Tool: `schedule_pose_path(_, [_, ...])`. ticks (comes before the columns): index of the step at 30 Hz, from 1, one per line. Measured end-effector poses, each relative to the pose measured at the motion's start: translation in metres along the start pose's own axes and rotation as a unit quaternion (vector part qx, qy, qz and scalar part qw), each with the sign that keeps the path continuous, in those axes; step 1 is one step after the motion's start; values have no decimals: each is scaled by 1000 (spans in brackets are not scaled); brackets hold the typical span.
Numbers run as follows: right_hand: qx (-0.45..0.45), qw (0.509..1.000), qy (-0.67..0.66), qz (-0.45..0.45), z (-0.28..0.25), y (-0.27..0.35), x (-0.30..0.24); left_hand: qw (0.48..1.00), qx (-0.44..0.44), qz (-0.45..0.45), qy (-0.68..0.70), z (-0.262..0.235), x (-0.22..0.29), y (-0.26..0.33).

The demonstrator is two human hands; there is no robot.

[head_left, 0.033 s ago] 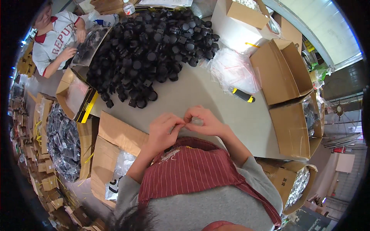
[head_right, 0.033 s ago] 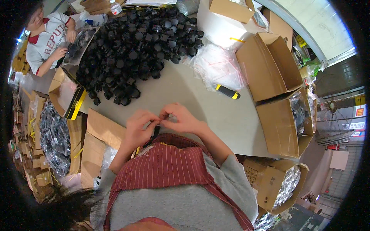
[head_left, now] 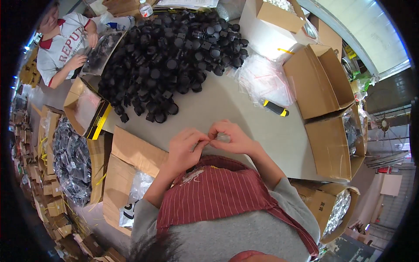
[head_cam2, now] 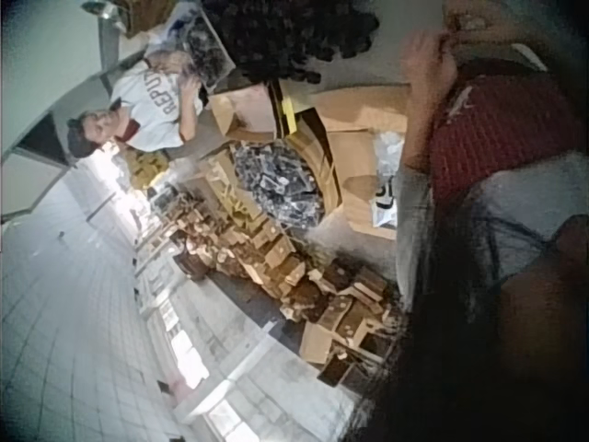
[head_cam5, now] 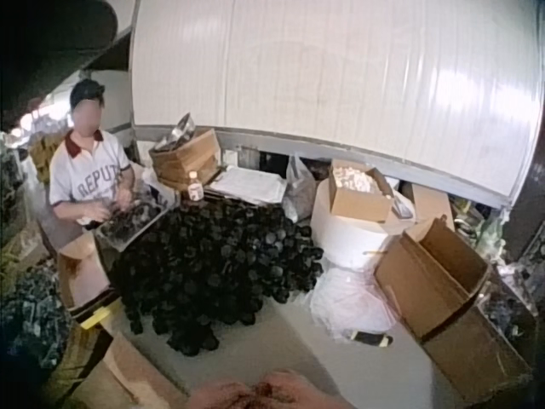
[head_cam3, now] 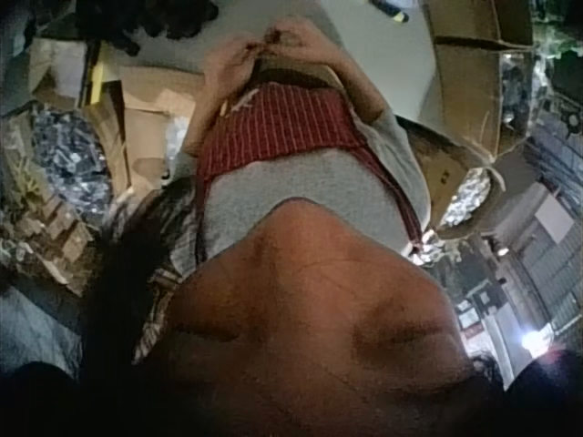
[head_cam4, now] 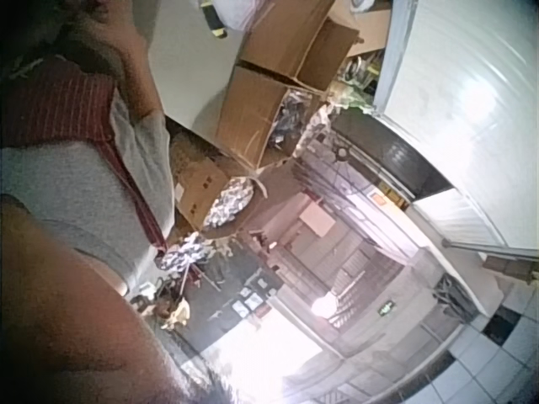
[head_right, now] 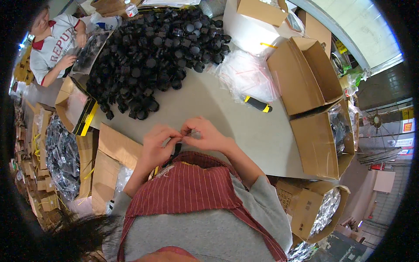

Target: The person picks up plastic pieces from a large pile on a table and places them into small plastic bags, then sets the filled bags aside.

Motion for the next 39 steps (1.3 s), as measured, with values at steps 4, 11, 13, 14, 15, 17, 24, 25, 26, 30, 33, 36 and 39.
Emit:
schedule_pose_path(4, [-3, 1000, -8, 20, 0, 1, 5, 1000, 9, 9, 10, 1, 0, -1])
schedule_pose_path(11, [14, 999, 8, 50, 3, 5, 4, 999, 31, 5, 7, 4, 0, -1])
schedule_pose_path(13, [17, 999, 7, 44, 2, 8, 9, 999, 34, -6, 6, 5, -4, -3])
schedule_pose_path(14, [19, 999, 6, 36, 0, 9, 10, 999, 39, -17, 4, 5, -7, -5])
schedule_pose_path(15, [19, 999, 6, 36, -2, 10, 7, 999, 39, -17, 4, 7, -9, -4])
schedule_pose_path(17, [22, 993, -71, 96, -2, 16, 12, 997, 30, -50, 56, 8, -20, -5])
schedule_pose_path(24, [28, 999, 44, 14, -10, 8, -3, 1000, -5, -6, 28, 10, -1, -10])
schedule_pose_path(25, [33, 999, 18, 34, -9, 8, 1, 999, -5, -22, 26, 10, -3, -12])
schedule_pose_path(26, [38, 998, -9, 54, -9, 8, 5, 999, -5, -37, 24, 11, -7, -13])
schedule_pose_path(30, [43, 996, -42, 63, -7, 8, 4, 1000, 17, -8, 13, 9, 0, -12])
schedule_pose_path(33, [57, 995, -54, 61, -5, 12, 8, 1000, 11, 7, -14, 15, 0, -10])
schedule_pose_path(36, [71, 995, -50, 55, -10, 20, 11, 998, 19, -61, 27, 15, -17, -9])
schedule_pose_path(39, [57, 991, -68, 99, -14, 31, 19, 988, 18, -128, 80, 8, -38, -9])
Point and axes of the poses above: each hand's wrist, its own y-axis away from the middle knuckle, its own z-axis out of the palm, x = y × z, the point moved 10 cm from there along -y, towards the middle knuckle, and after that the axes turned 13 degrees about -z, right-handed, at the moved point
